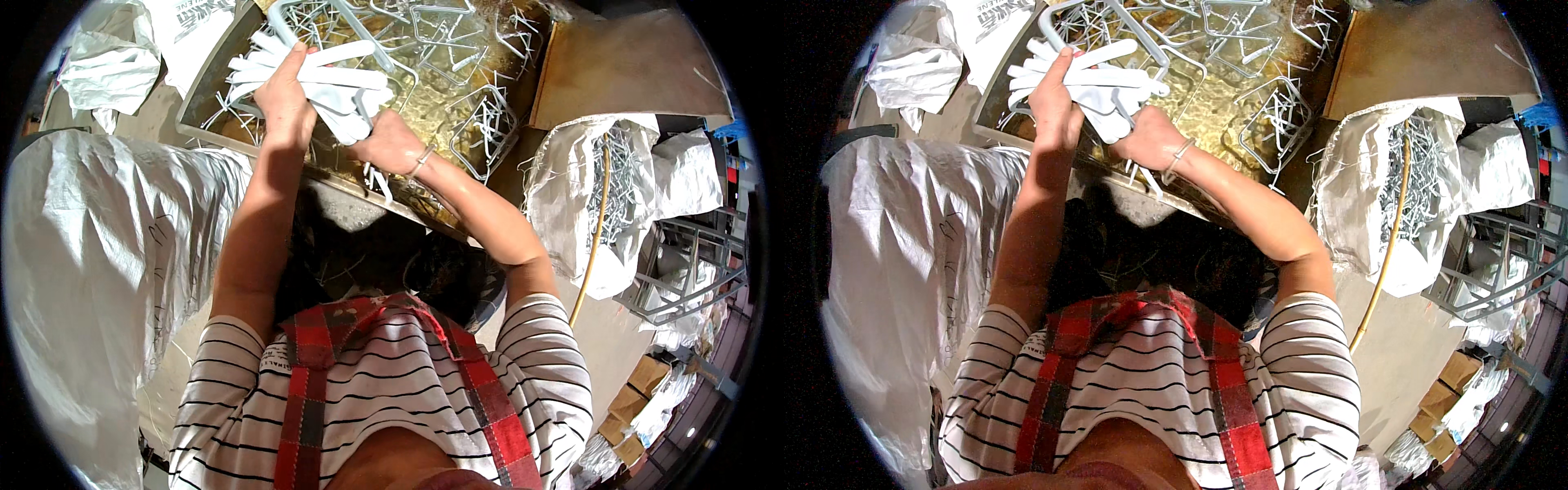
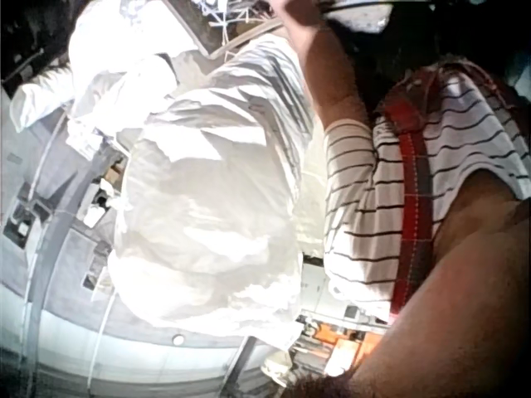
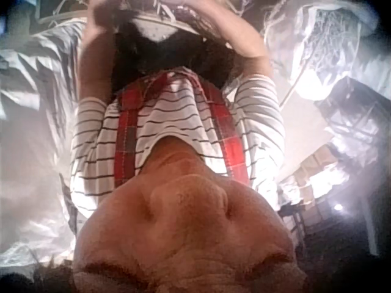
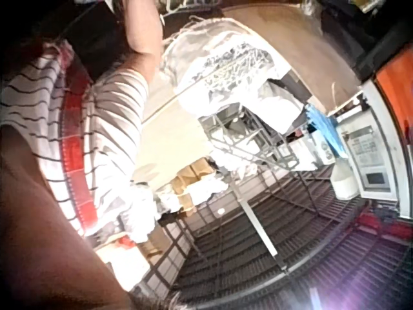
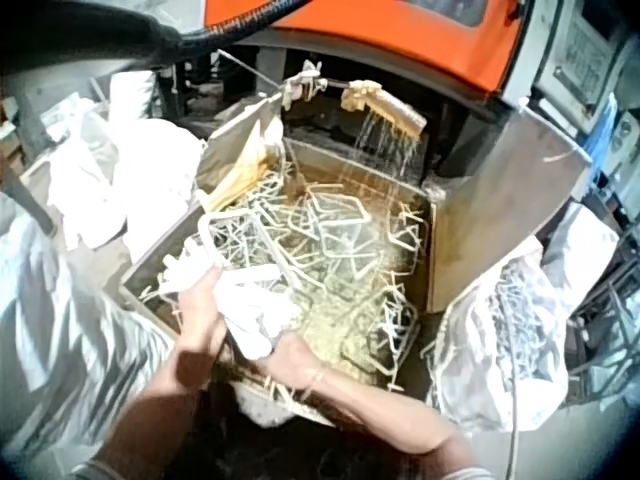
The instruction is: The person sorts white plastic hangers from a metal tray, separating them from debris and placing them into a large white sack. The person repeatedly picks up hangers, aligns them, and deposits them into the sack.
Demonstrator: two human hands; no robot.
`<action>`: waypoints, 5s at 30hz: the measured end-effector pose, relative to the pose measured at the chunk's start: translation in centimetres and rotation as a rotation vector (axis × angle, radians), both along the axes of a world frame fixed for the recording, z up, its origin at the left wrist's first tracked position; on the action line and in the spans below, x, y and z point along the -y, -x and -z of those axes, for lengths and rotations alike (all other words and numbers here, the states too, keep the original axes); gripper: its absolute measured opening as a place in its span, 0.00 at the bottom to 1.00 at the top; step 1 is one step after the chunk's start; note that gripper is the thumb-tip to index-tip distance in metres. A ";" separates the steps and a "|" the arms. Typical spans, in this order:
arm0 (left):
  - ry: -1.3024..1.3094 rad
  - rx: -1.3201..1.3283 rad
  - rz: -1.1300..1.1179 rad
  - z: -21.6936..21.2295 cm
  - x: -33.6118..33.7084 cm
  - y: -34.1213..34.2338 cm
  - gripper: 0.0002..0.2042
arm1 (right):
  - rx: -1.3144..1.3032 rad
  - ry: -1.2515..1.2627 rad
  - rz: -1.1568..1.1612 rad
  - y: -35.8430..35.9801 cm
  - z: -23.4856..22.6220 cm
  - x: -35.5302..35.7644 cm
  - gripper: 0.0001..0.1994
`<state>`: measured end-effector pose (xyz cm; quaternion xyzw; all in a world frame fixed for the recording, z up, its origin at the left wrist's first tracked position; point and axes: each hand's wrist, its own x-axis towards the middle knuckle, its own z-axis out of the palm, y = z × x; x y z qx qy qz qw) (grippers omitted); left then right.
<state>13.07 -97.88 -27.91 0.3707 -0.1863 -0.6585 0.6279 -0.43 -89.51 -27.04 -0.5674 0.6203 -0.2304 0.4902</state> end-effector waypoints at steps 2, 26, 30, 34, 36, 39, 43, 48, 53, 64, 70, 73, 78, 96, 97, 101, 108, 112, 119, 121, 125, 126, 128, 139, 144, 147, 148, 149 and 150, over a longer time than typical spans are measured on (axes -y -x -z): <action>0.041 -0.006 0.006 0.2 0.1 0.7 0.12 | 0.280 -0.133 0.052 0.6 1.4 -0.3 0.11; -0.024 0.337 -0.133 -0.3 2.8 -4.2 0.06 | -1.493 0.141 -0.920 28.3 23.8 7.3 0.13; -0.003 0.431 -0.094 0.6 2.4 -4.4 0.07 | -1.552 0.116 -0.970 27.3 17.4 7.0 0.10; -0.129 0.574 0.126 1.0 1.3 -2.5 0.08 | -1.494 0.395 -0.396 25.2 9.1 6.1 0.09; 0.523 1.072 0.253 4.3 1.0 -2.9 0.12 | -1.334 0.323 -0.155 23.1 5.1 6.2 0.10; -0.050 0.848 0.467 0.4 -1.2 0.9 0.11 | -1.071 0.262 0.151 16.2 1.6 6.0 0.14; -0.199 -0.031 0.489 1.9 -2.5 4.0 0.12 | -0.491 0.389 0.171 6.6 -0.9 2.5 0.26; -0.185 -0.143 0.546 1.5 -2.2 3.4 0.15 | -0.666 0.618 -0.196 3.6 -2.0 0.3 0.36; -0.166 -0.217 0.323 1.2 -0.8 1.5 0.12 | -0.480 0.730 0.145 5.0 -0.3 0.0 0.33; -0.048 -0.244 0.149 0.0 1.8 -3.2 0.13 | 0.117 -0.145 0.834 17.9 9.4 -0.8 0.04; 0.103 0.408 0.267 -0.2 1.2 -3.2 0.07 | -0.930 0.761 0.132 20.2 0.8 -1.2 0.16; 0.228 0.634 0.479 0.5 0.6 -1.6 0.10 | -0.968 0.856 -0.010 14.7 -4.6 2.1 0.16; 0.367 0.280 0.664 -0.5 -1.2 0.8 0.12 | -0.920 0.963 -0.203 8.2 -7.0 6.2 0.17; 0.089 -0.089 0.081 1.5 1.8 -1.3 0.08 | -0.484 -0.324 -0.662 4.6 -3.2 -0.2 0.17; 0.104 0.000 0.085 0.8 1.4 -1.5 0.07 | -0.825 -0.003 -0.602 5.6 -2.5 -1.0 0.26; 0.292 0.645 0.241 -0.6 -0.3 -1.2 0.10 | 0.256 -0.239 0.089 10.2 -4.4 2.9 0.51; 0.536 0.837 0.664 -0.8 -3.8 1.8 0.25 | 1.048 -0.131 0.508 8.3 -2.7 7.0 0.12; 0.589 0.745 0.732 0.9 -3.0 1.5 0.25 | 0.966 -0.178 0.420 8.8 -1.6 5.6 0.15; 0.679 0.704 0.731 0.9 -3.2 1.2 0.21 | 0.929 -0.165 0.408 8.7 -1.8 4.6 0.16; 0.644 0.710 0.826 1.1 -2.3 1.3 0.21 | 1.002 -0.191 0.414 9.5 -1.2 4.4 0.16; 0.419 0.499 0.891 -0.1 -1.9 0.3 0.19 | 1.140 -0.118 0.440 12.1 -0.1 2.8 0.17; 0.382 0.449 0.858 -0.5 -1.9 0.0 0.18 | 1.136 -0.081 0.473 12.9 -0.1 2.3 0.16; 0.184 0.125 0.620 0.1 -1.3 0.0 0.10 | 1.129 0.001 0.486 13.6 -0.5 1.5 0.16; -0.089 -0.409 0.602 1.1 -0.6 0.0 0.34 | -0.210 0.180 -0.428 6.5 -3.3 -3.5 0.17; -0.192 -0.491 0.767 1.6 -0.7 -0.1 0.16 | -0.117 0.168 -0.508 5.9 -1.7 -4.5 0.13; -0.143 -0.376 0.727 1.6 -0.6 0.2 0.14 | -0.154 0.048 -0.556 5.6 -2.3 -4.2 0.20; -0.131 -0.324 0.707 1.2 -0.7 0.2 0.14 | -0.132 0.064 -0.598 5.6 -2.8 -4.1 0.23; -0.079 -0.308 0.680 1.0 -0.7 0.5 0.14 | -0.159 0.225 -0.594 7.2 -1.3 -4.0 0.30; -0.087 -0.309 0.680 1.1 -0.7 0.1 0.14 | 0.090 0.050 -0.407 7.4 -3.4 -3.5 0.34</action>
